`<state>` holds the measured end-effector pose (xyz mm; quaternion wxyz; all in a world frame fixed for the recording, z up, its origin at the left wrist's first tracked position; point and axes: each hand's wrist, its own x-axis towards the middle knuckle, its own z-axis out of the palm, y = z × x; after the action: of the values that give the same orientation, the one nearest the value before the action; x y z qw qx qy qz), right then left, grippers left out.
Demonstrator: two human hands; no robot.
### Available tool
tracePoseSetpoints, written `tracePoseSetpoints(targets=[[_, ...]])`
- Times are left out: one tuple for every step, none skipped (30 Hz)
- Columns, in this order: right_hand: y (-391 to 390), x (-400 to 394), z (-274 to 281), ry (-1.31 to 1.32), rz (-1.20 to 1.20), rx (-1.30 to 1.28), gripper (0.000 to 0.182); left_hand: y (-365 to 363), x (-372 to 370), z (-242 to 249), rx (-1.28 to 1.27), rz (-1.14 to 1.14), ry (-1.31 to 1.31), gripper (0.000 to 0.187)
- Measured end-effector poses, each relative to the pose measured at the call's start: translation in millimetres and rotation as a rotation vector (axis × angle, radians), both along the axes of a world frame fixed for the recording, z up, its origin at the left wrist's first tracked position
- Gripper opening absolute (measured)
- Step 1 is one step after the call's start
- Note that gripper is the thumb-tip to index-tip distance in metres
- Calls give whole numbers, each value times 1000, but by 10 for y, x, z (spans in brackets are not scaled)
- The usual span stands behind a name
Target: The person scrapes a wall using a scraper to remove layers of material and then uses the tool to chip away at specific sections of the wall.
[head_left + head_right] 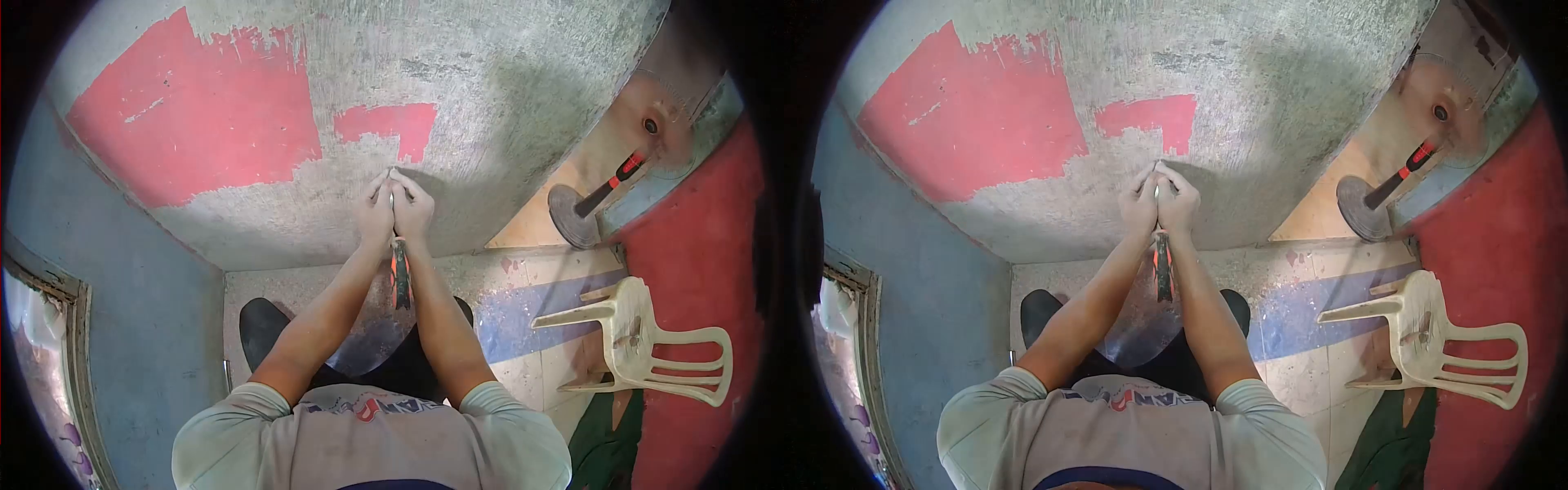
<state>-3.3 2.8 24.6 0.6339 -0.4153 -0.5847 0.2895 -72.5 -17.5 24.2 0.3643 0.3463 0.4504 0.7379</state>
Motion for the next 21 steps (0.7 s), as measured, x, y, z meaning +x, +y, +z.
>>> tracePoseSetpoints(targets=[[2, 0, -15, -4, -6, 3, 25, 22, -7, 12, 14, 9, 45, 30], [16, -3, -29, -7, -12, 5, 26, 68, -23, 31, 27, 18, 90, 30], [61, -25, 85, 34, 3, 41, 25, 77, -39, 101, 35, 28, 135, 29], [72, -35, 262, 57, 13, 41, 24, 55, -45, 277, 59, 19, 107, 29], [75, -29, 462, 81, 22, 40, 24, 38, -33, 531, 81, 8, 80, 29], [99, -26, 550, 104, 30, 39, 24, 66, -11, 648, 103, -3, 51, 30], [127, -47, 531, 202, 63, 14, 23, 121, 10, 614, 89, -55, -91, 29], [96, -37, 494, 161, 46, 23, 23, 113, 5, 534, 94, -40, -34, 29], [62, -18, 436, 121, 30, 34, 24, 121, -10, 404, 101, -25, 25, 30], [44, 1, 369, 81, 14, 50, 24, 120, -22, 354, 115, -10, 83, 30], [50, 24, 206, 8, -27, 58, 24, 52, -9, 277, 66, 27, 156, 30], [50, 18, 71, 44, -16, 33, 24, 15, 5, 197, 52, 9, 100, 31], [21, 1, -24, 77, -5, 4, 24, -20, 28, 106, 34, -10, 42, 31], [25, -2, -102, 111, 6, -24, 24, -17, 45, 31, 16, -29, -16, 31], [33, -1, -83, 128, 9, -19, 23, 7, 43, 57, 47, -14, 40, 31], [38, 6, 37, 110, 6, 11, 23, 42, 25, 123, 77, 4, 96, 31], [61, 19, 157, 93, 3, 35, 23, 61, 4, 171, 100, 21, 153, 32], [74, 19, 283, 76, 0, 56, 22, 81, 6, 271, 114, 4, 92, 32], [102, 9, 352, 122, 30, 41, 23, 107, 25, 399, 126, -15, 30, 32], [86, 12, 359, 121, 30, 39, 24, 101, 48, 469, 140, -35, -34, 32], [78, 15, 358, 121, 30, 40, 24, 82, 48, 429, 106, -32, 1, 32]])
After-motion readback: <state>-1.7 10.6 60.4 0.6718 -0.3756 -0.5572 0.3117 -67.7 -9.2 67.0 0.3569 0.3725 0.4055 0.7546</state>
